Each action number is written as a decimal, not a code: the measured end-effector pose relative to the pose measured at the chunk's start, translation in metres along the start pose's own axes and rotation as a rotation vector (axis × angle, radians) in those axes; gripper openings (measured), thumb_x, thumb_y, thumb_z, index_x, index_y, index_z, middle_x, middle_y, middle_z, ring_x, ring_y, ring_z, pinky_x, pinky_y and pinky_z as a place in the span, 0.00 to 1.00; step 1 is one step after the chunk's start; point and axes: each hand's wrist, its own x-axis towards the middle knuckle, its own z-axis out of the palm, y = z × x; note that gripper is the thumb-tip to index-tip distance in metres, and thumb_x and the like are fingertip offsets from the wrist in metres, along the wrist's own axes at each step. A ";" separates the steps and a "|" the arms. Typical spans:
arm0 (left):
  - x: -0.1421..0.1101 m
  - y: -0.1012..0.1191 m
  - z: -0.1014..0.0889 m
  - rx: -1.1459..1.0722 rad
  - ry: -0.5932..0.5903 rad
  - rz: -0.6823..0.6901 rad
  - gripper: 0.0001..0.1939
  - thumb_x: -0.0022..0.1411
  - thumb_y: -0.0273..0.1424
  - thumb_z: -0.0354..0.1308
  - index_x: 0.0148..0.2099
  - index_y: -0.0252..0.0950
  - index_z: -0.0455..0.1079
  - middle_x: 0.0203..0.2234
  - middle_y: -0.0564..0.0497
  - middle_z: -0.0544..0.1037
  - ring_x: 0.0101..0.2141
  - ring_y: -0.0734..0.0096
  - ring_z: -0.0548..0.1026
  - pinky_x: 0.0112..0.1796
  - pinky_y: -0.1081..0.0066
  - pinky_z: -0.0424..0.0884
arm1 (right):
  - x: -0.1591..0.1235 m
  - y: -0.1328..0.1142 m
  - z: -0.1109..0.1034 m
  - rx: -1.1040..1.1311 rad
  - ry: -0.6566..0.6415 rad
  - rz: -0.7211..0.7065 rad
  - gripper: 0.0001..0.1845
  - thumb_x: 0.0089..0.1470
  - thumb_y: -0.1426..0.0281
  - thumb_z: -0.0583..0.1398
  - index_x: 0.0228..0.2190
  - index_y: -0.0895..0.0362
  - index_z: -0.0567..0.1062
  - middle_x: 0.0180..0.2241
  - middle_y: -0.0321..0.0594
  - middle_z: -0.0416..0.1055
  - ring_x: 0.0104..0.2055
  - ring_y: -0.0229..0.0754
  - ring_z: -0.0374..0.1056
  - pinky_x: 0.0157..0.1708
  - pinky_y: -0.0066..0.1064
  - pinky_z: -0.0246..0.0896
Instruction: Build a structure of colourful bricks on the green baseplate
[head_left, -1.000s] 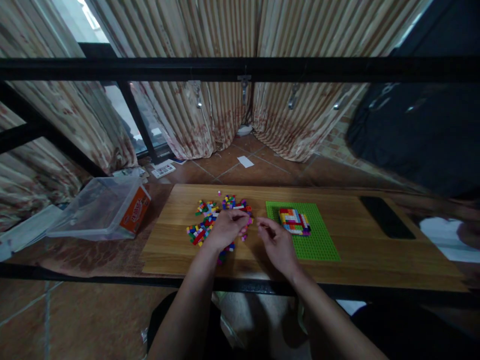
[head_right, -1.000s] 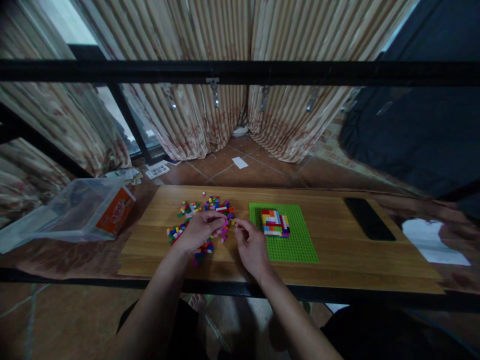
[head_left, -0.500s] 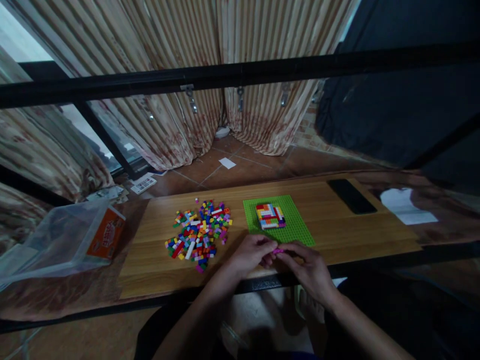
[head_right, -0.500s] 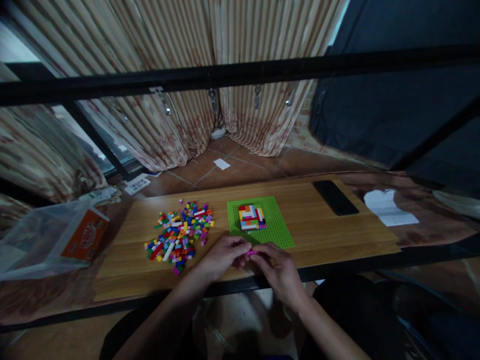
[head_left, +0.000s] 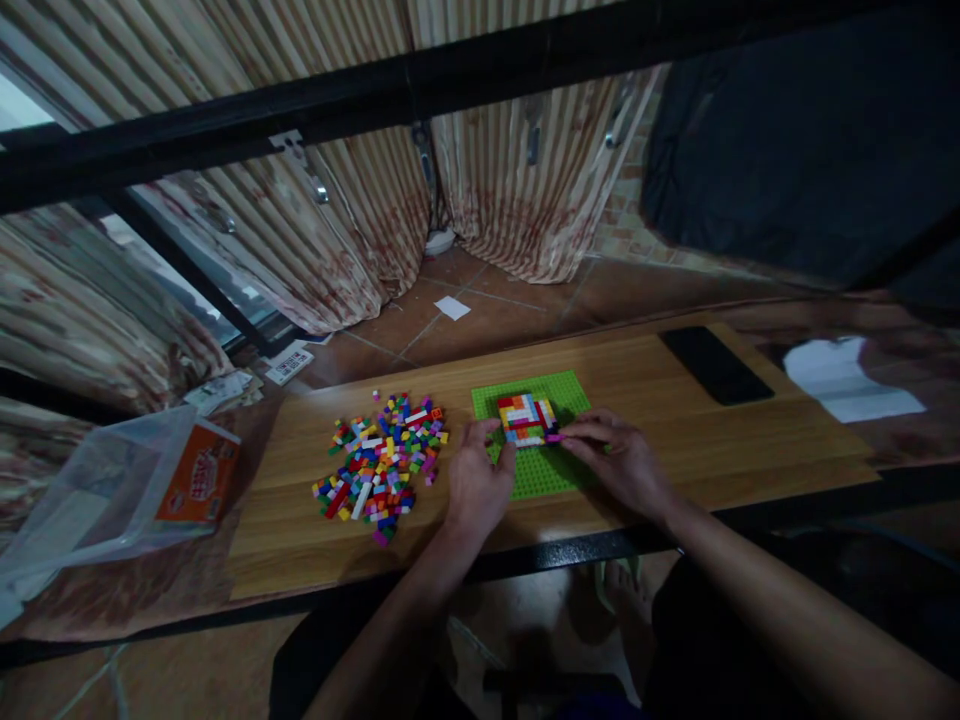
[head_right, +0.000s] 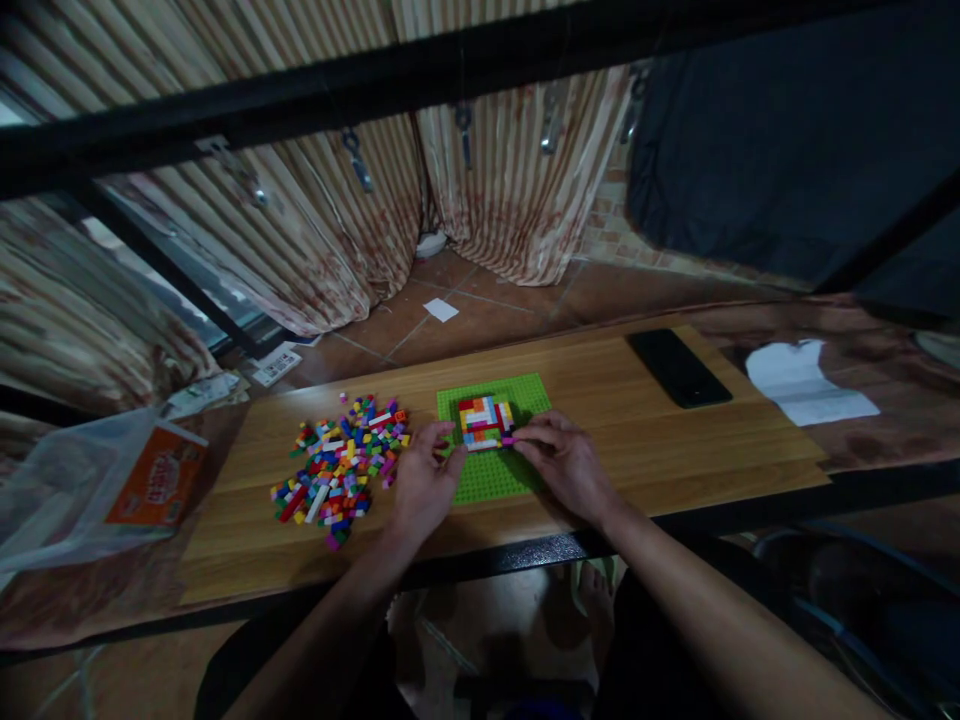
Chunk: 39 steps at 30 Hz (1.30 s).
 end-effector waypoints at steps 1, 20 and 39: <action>0.001 0.001 0.003 0.028 0.013 0.011 0.16 0.59 0.31 0.56 0.51 0.38 0.67 0.46 0.45 0.74 0.43 0.63 0.74 0.42 0.65 0.71 | 0.000 0.002 0.003 0.015 0.011 0.013 0.09 0.54 0.59 0.62 0.35 0.47 0.81 0.38 0.39 0.72 0.43 0.44 0.69 0.43 0.39 0.67; 0.006 0.001 0.033 0.053 0.005 0.098 0.19 0.60 0.30 0.57 0.54 0.36 0.65 0.50 0.43 0.70 0.51 0.61 0.70 0.53 0.61 0.67 | 0.009 0.008 0.011 0.095 -0.043 0.031 0.06 0.54 0.64 0.62 0.33 0.49 0.80 0.45 0.40 0.68 0.50 0.45 0.67 0.49 0.40 0.63; 0.011 0.006 0.045 0.066 0.100 -0.005 0.21 0.55 0.36 0.63 0.50 0.37 0.64 0.46 0.44 0.71 0.50 0.58 0.70 0.49 0.59 0.67 | 0.016 0.006 0.015 0.440 -0.024 0.375 0.11 0.45 0.60 0.65 0.30 0.53 0.78 0.30 0.36 0.75 0.33 0.40 0.68 0.38 0.36 0.64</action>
